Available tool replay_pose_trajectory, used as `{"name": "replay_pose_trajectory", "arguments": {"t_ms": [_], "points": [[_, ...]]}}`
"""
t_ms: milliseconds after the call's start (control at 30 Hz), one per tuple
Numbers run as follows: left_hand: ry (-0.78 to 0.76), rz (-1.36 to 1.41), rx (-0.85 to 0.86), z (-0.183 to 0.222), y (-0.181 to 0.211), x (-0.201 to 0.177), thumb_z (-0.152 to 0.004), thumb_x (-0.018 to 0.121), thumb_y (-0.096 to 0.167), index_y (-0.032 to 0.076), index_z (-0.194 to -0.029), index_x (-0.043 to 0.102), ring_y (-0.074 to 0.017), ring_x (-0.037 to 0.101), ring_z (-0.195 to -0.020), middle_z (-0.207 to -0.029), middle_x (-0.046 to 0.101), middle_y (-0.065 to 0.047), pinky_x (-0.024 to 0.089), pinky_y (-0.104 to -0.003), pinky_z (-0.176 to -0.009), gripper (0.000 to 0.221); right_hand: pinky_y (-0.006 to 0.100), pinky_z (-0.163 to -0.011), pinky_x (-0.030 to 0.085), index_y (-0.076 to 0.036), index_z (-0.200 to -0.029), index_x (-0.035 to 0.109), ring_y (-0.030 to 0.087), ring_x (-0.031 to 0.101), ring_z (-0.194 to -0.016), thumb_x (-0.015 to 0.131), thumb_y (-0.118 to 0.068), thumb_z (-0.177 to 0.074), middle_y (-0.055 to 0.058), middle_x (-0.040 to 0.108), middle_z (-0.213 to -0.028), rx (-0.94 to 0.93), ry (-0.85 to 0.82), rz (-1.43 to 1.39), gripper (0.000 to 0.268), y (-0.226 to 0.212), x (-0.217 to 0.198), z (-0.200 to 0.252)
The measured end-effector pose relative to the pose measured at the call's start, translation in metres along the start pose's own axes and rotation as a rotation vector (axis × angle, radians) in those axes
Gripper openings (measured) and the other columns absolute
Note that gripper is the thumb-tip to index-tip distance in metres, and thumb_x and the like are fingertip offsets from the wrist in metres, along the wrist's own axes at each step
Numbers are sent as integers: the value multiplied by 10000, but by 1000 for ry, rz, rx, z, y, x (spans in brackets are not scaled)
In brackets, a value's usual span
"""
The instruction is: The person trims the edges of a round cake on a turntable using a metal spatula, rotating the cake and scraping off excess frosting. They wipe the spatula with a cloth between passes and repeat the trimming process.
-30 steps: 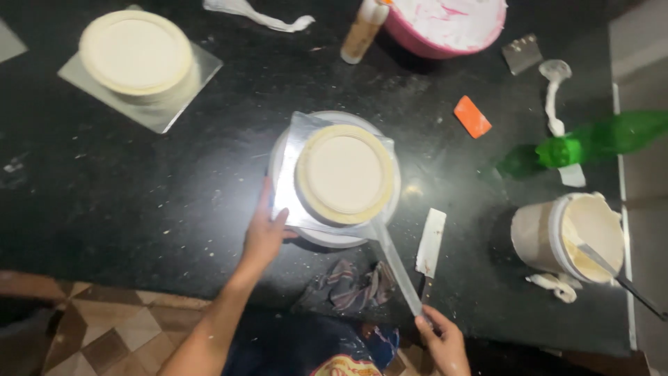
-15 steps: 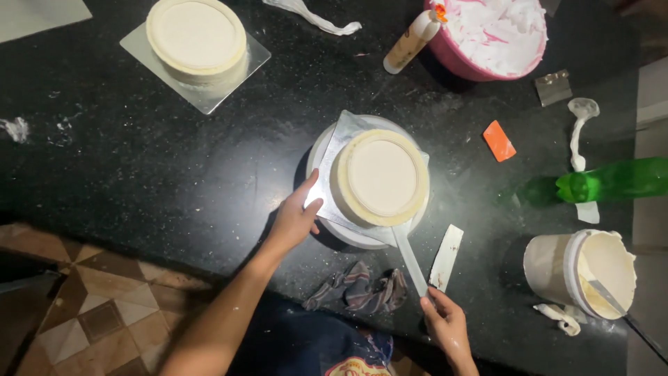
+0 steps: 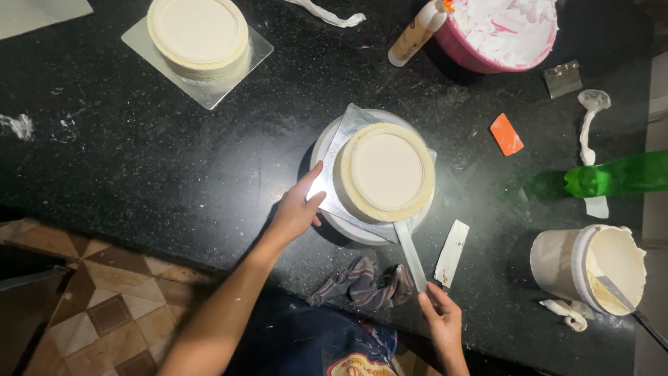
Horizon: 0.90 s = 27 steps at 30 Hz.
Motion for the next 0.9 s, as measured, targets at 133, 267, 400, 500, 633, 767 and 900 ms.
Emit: {"name": "replay_pose_trajectory", "arguments": {"t_ms": [133, 267, 400, 500, 633, 767, 900], "points": [[-8, 9, -2, 0, -1, -1, -950, 609, 123, 265, -1558, 416, -113, 598, -583, -1197, 722, -137, 571, -279, -547, 654, 266, -634, 440, 38, -1311, 690, 119, 565, -729, 759, -172, -911, 65, 695, -882, 73, 3, -45, 456, 1, 0, 4], [-4, 11, 17, -1, -2, -1, -943, 609, 121, 251, -1545, 423, -118, 616, -582, -1260, 688, -106, 573, -278, -542, 643, 235, -609, 439, 33, -1301, 682, 88, 568, -718, 747, -166, -908, 37, 699, -879, 74, 1, -79, 445, -21, 5, 10], [-9, 22, -2, -2, -5, 0, -951, 611, 115, 249, -1565, 425, -115, 611, -597, -1185, 722, -156, 567, -277, -540, 655, 236, -582, 413, 26, -1303, 691, 81, 542, -698, 741, -168, -915, 21, 688, -865, 82, 5, -60, 436, -22, 5, 12], [-1, 37, 34, -1, -5, 0, -939, 611, 104, 230, -1548, 428, -119, 604, -579, -1256, 699, -121, 564, -276, -524, 649, 227, -606, 436, 26, -1300, 692, 73, 564, -720, 737, -170, -919, 19, 698, -879, 42, -12, -72, 431, -27, 6, 14], [-18, 54, 46, -3, -9, 1, -946, 610, 101, 218, -1558, 429, -111, 605, -595, -1241, 708, -144, 569, -270, -524, 649, 214, -627, 467, 26, -1288, 685, 62, 596, -738, 730, -165, -914, 14, 721, -898, 22, -18, -65, 423, -31, 7, 13], [-9, 47, 63, -3, -9, 0, -938, 612, 92, 205, -1549, 426, -115, 611, -602, -1302, 678, -136, 567, -275, -510, 648, 246, -599, 434, 20, -1307, 686, 92, 569, -715, 732, -153, -916, 38, 710, -892, 107, 7, -69, 431, -27, 8, 13], [-8, 52, 94, -2, -6, 0, -937, 606, 81, 197, -1543, 419, -104, 644, -664, -1385, 613, -118, 585, -276, -515, 645, 251, -668, 469, 38, -1311, 678, 102, 601, -779, 739, -137, -914, 55, 729, -948, 89, 17, -74, 438, -20, 7, 11]]}}
Point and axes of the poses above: each hand's wrist, its own z-axis away from the middle knuckle, its own x-axis out of the palm, y = z × x, the point moved 2 cm from there along -z, towards the middle knuckle
